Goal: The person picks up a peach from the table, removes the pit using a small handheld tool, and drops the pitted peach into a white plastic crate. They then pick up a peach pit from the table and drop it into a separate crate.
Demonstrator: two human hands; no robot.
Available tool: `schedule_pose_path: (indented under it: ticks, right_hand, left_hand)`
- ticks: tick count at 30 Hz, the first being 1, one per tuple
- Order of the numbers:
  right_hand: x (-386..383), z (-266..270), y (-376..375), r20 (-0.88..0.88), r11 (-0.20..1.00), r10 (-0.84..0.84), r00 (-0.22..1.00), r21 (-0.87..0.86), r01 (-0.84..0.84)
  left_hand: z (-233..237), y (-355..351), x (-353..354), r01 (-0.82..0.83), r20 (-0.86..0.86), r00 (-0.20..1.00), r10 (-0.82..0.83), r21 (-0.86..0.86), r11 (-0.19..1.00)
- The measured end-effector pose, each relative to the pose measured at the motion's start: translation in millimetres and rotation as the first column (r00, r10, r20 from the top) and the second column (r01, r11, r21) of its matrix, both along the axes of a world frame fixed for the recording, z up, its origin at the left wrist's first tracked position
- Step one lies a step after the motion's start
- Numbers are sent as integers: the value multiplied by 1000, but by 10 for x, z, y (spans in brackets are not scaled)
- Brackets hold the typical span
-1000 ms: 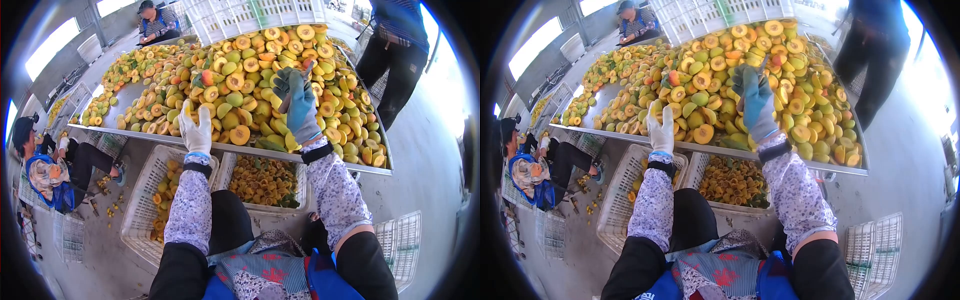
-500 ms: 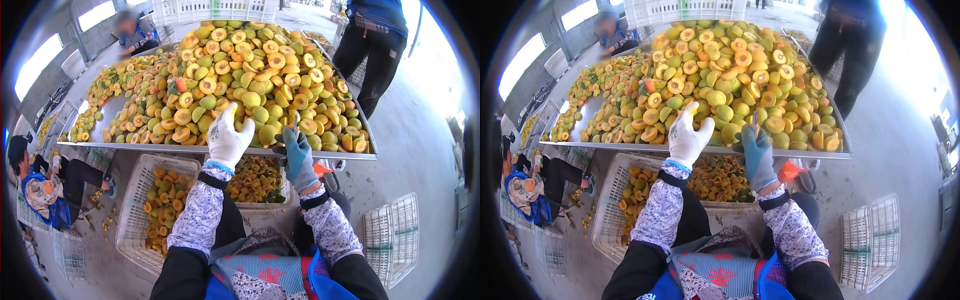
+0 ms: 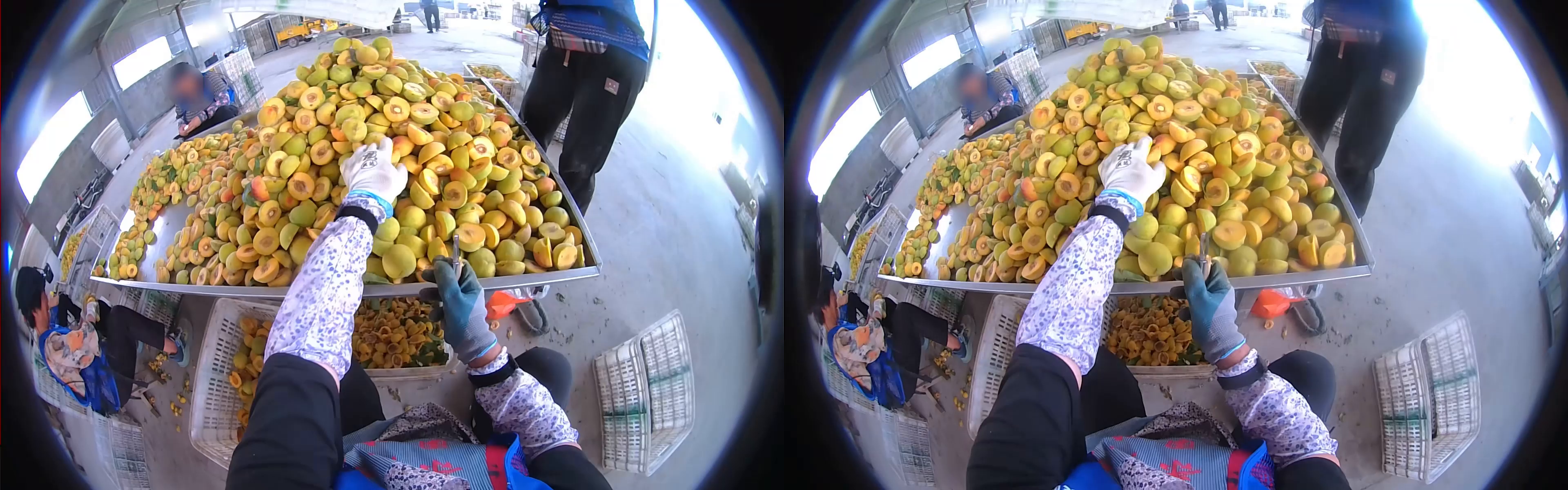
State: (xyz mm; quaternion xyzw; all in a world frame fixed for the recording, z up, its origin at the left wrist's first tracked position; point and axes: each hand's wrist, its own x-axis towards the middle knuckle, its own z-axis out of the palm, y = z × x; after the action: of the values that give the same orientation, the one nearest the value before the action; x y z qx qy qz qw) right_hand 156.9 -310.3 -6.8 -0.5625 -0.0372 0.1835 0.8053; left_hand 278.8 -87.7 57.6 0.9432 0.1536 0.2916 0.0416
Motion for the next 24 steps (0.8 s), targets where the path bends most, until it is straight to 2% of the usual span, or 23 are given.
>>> schedule_pose_path:
  ticks: [1,2,3,5,7,8,9,10,11,12,13,14,15,17,18,19,20,21,23,24]
  right_hand:
    - [24,-50,-5,4,1000,9,1000,-7,-9]
    - [48,-72,-7,-11,1000,5,1000,-4,-5]
    - [60,-59,-13,-5,1000,8,1000,-3,-8]
    - [65,4,-44,5,1000,15,1000,1,-15]
    - [93,46,-59,26,1000,17,1000,20,-17]
    - [115,63,-65,39,1000,13,999,23,-14]
    - [127,72,-72,52,1000,7,999,25,-9]
    - [177,7,-48,99,999,-3,995,46,-1]
    - [170,48,-25,98,996,-11,995,86,2]
    - [143,108,36,101,992,-17,995,124,4]
    - [106,159,97,105,987,-23,994,161,6]
    - [86,126,178,147,987,-12,989,162,-12]
    - [21,144,185,167,982,67,984,164,-95]
    - [-52,10,257,358,989,73,931,94,-114]
    - [-101,-25,303,463,991,38,886,98,-93]
    - [-166,-10,356,559,992,2,829,105,-73]
    - [-234,0,384,643,992,-28,766,111,-57]
    - [-279,34,351,576,985,58,815,102,-142]
    - [-300,93,238,417,943,245,875,107,-315]
    - [-272,9,256,439,966,192,878,73,-248]
  left_hand:
    - [-33,38,128,-51,-80,995,61,121,991]
    - [-109,59,226,-82,-4,996,85,217,973]
    - [-138,95,352,-115,-47,991,127,204,972]
    - [120,41,204,-71,-126,989,73,22,997]
    - [140,98,92,-33,101,993,61,-254,967]
    - [193,81,-86,146,229,972,-53,-414,898]
    - [109,59,-238,413,469,868,-164,-499,762]
    - [132,-26,-488,562,526,825,-204,-727,394]
    - [236,-208,-848,585,559,792,-243,-810,42]
    - [204,-277,-1112,534,542,781,-310,-837,-118]
    - [168,-398,-1332,508,527,779,-339,-848,-151]
    - [162,-540,-1523,464,482,809,-337,-875,-137]
    - [-134,-520,-1481,597,601,695,-394,-788,-149]
    - [-346,-619,-1577,611,573,763,-299,-790,44]
    - [-404,-625,-1635,611,574,775,-264,-787,81]
    - [-416,-644,-1684,625,533,780,-329,-641,444]
    - [-476,-622,-1700,596,537,802,-261,-750,288]
    - [-541,-594,-1719,550,525,830,-185,-827,117]
    - [-514,-670,-1880,655,617,755,-223,-690,308]
    - [-591,-639,-1891,632,605,767,-214,-655,414]
